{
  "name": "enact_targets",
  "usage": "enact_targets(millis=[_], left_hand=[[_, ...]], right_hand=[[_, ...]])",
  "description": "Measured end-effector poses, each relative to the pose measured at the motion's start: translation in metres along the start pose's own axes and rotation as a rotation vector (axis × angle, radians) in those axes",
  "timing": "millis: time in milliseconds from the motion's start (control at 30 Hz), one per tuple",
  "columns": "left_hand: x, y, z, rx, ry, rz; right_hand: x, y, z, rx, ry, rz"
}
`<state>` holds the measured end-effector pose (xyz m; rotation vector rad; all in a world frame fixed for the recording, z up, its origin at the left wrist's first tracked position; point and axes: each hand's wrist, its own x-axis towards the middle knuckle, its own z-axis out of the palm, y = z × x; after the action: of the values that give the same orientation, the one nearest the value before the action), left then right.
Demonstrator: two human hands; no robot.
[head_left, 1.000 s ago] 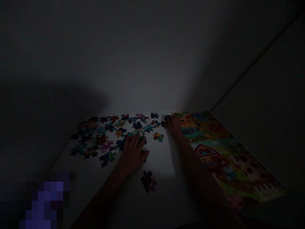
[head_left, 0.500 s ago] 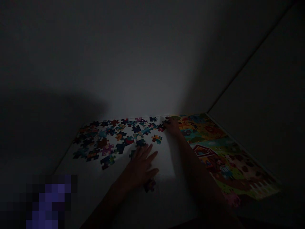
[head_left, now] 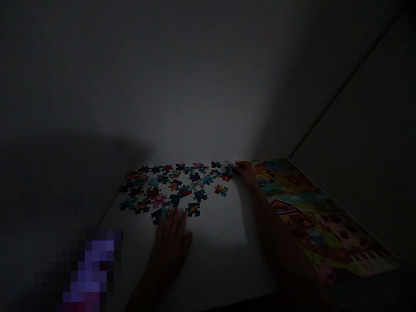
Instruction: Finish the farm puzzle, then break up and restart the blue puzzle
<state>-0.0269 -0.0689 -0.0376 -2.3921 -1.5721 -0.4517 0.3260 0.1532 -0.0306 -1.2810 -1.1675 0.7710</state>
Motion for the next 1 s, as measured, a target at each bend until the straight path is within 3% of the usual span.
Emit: enact_targets(millis=[167,400,500,600,700,767,867,1000], left_hand=[[0.037,0.002,0.009,-0.095,-0.085,0.086],[0.064,-0.007,0.004,-0.292,-0.191,0.274],[0.076,-0.009,0.003,-0.336,-0.219,0.328],[0.085,-0.007,0.006,-0.331,-0.207,0.300],[0.093,-0.002,0.010,-0.323,-0.165,0.261],[0.098,0.000,0.012,-0.304,-0.135,0.207],[0.102,0.002,0.009,-0.292,-0.114,0.118],[0.098,0.006,0.004,-0.285,-0.085,0.039]], right_hand=[[-0.014,-0.010,0.010,0.001,-0.054,0.033],[-0.016,-0.022,0.012,0.082,-0.074,0.089],[-0.025,-0.037,0.011,0.138,-0.154,0.106],[-0.049,-0.056,0.010,0.170,-0.383,0.136],[-0.083,-0.075,0.010,0.137,-0.862,0.188],[-0.104,-0.084,0.010,0.091,-1.078,0.249],[-0.122,-0.090,0.010,0.009,-1.139,0.282],[-0.124,-0.083,0.008,-0.141,-1.000,0.203]])
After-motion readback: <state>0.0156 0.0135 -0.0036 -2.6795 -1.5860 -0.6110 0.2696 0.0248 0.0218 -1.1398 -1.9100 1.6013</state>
